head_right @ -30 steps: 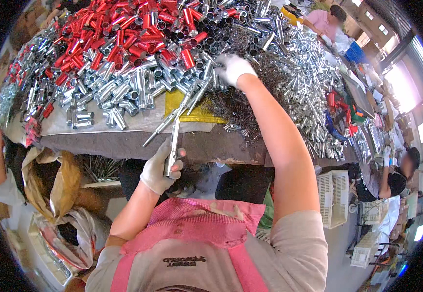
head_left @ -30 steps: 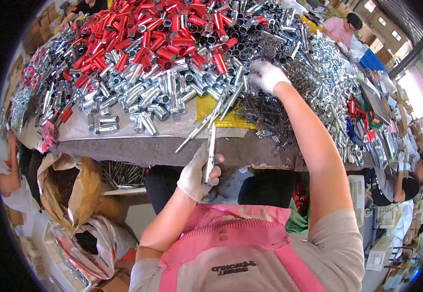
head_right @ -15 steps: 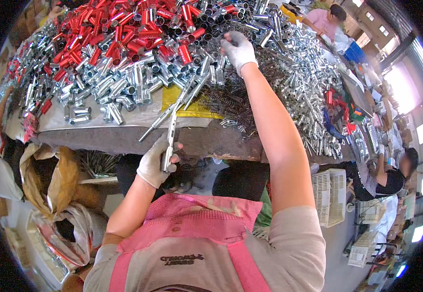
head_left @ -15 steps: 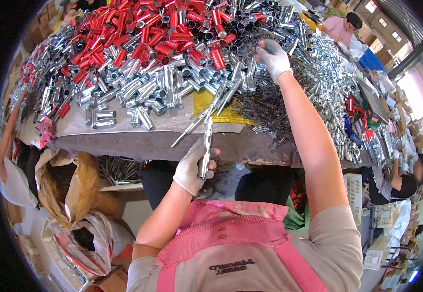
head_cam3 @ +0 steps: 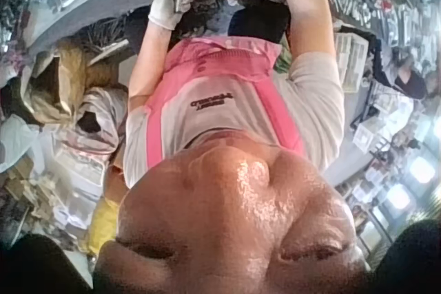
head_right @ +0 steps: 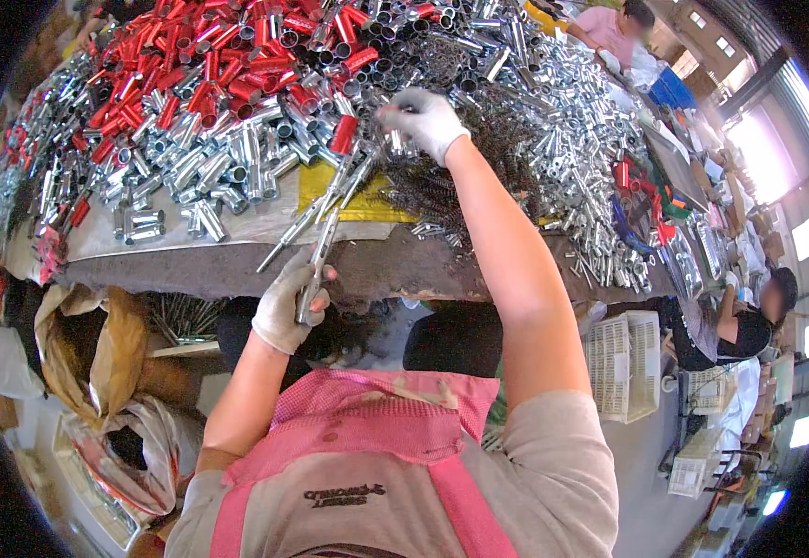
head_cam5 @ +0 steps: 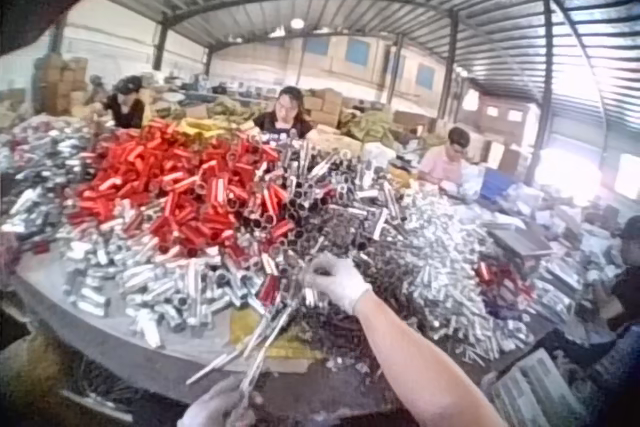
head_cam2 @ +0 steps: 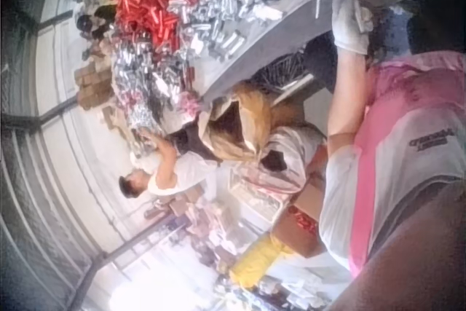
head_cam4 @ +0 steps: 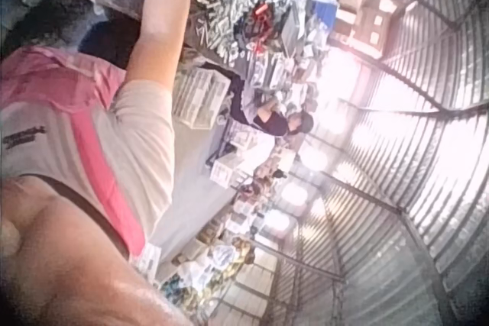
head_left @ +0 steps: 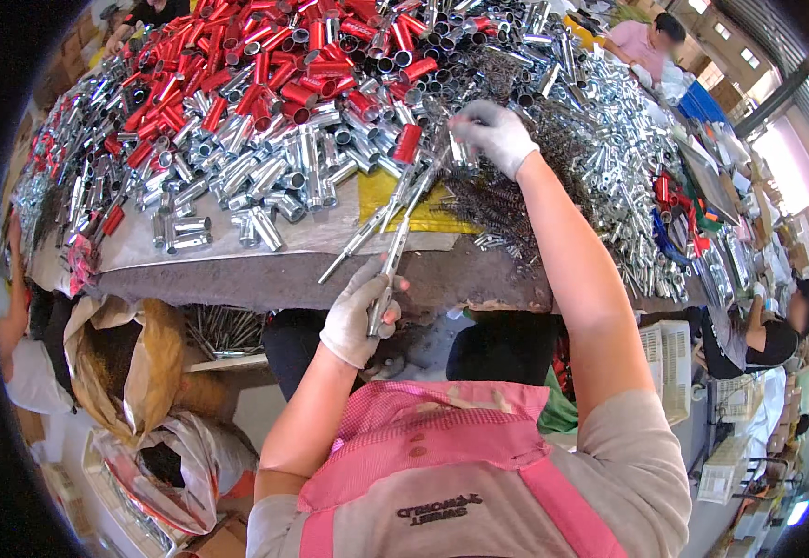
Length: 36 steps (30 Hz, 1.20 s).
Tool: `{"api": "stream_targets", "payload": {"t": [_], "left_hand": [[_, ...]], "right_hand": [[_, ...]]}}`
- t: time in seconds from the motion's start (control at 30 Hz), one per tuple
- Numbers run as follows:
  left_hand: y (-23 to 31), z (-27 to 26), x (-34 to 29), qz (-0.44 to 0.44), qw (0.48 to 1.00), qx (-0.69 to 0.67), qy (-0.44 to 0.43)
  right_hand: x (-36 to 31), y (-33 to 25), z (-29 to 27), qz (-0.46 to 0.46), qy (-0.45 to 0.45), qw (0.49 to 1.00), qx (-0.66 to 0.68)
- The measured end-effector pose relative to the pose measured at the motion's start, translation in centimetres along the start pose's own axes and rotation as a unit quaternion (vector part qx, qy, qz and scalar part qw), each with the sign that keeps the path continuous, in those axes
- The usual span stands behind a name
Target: Assembling hand tool components by inserting springs and metal pins into a red tool body at a factory workbench.
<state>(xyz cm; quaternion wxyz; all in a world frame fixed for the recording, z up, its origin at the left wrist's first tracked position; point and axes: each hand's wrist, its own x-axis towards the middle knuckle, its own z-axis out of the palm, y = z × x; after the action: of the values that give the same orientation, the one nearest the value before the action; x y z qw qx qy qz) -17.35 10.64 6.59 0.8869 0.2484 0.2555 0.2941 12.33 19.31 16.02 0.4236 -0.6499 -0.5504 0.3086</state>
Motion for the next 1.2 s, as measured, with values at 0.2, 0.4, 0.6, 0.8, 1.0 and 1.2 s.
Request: {"api": "stream_targets", "payload": {"t": [0.2,0.4,0.6,0.8,1.0,1.2], "left_hand": [[0.1,-0.1,0.7,0.001,1.000,0.021,0.001],[0.2,0.2,0.7,0.005,0.999,0.038,0.014],[0.9,0.6,0.8,0.010,0.995,0.094,-0.010],[1.5,2.6,1.4,0.035,0.945,0.326,-0.002],[-1.2,2.4,3.2,0.181,0.903,0.364,0.137],[-2.0,2.3,3.7,0.226,0.902,0.339,0.141]], "right_hand": [[-0.2,0.9,-0.8,-0.027,0.051,0.998,-0.028],[-1.4,0.9,0.6,-0.037,-0.002,0.995,0.089],[-7.4,-0.3,2.7,-0.031,-0.129,0.991,0.026],[-12.0,-0.4,5.0,-0.032,-0.258,0.962,0.082],[4.3,3.0,-10.3,-0.004,0.370,0.831,-0.415],[10.6,7.3,-14.8,0.189,0.342,0.866,-0.312]]}}
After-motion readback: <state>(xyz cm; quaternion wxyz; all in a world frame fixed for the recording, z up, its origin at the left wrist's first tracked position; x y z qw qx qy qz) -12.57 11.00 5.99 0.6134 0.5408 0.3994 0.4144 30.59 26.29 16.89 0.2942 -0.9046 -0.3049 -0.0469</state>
